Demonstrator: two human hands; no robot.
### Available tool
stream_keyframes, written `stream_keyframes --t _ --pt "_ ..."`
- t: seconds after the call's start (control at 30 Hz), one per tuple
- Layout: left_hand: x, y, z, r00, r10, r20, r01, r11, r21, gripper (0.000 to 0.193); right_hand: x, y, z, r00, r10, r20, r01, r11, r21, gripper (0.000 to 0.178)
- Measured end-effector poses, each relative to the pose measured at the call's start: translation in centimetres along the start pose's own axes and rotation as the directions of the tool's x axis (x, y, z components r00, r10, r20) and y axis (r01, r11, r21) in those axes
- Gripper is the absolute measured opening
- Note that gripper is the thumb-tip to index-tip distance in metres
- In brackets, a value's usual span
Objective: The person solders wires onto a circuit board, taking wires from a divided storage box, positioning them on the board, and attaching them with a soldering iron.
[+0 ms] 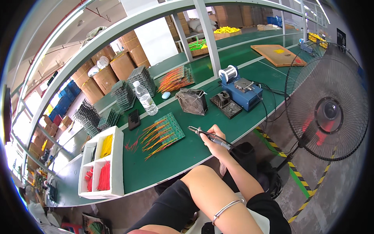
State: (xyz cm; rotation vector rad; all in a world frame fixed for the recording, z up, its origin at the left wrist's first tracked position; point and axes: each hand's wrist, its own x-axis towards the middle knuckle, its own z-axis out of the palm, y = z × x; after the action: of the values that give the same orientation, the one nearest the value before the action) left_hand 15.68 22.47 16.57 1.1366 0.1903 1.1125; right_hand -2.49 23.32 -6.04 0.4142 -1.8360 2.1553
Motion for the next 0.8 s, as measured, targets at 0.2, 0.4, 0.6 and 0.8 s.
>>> stream_keyframes --t 0.2,0.4,0.6,0.8 --pt "2.5 -4.7 -0.8 0.952 -0.129 0.278 0.164 0.981 -0.107 0.033 0.4 0.7 1.0 0.999 0.039 0.003 -0.039 0.997 0.065 0.025" --pt "-1.5 -5.2 -3.4 0.934 -0.007 -0.357 0.067 0.986 0.155 0.064 0.5 0.6 1.7 0.997 -0.039 0.059 0.038 0.999 0.008 0.026" --pt "-16.6 -8.9 -5.9 0.398 0.525 -0.752 -0.521 0.804 0.287 0.021 0.2 0.7 -0.1 0.998 -0.063 0.002 0.062 0.994 0.086 0.024" --pt "-31.8 -26.6 -8.8 -0.210 0.305 -0.929 0.768 0.639 0.036 0.030 0.2 -0.7 0.6 0.993 -0.097 0.068 0.099 0.995 -0.029 0.025"
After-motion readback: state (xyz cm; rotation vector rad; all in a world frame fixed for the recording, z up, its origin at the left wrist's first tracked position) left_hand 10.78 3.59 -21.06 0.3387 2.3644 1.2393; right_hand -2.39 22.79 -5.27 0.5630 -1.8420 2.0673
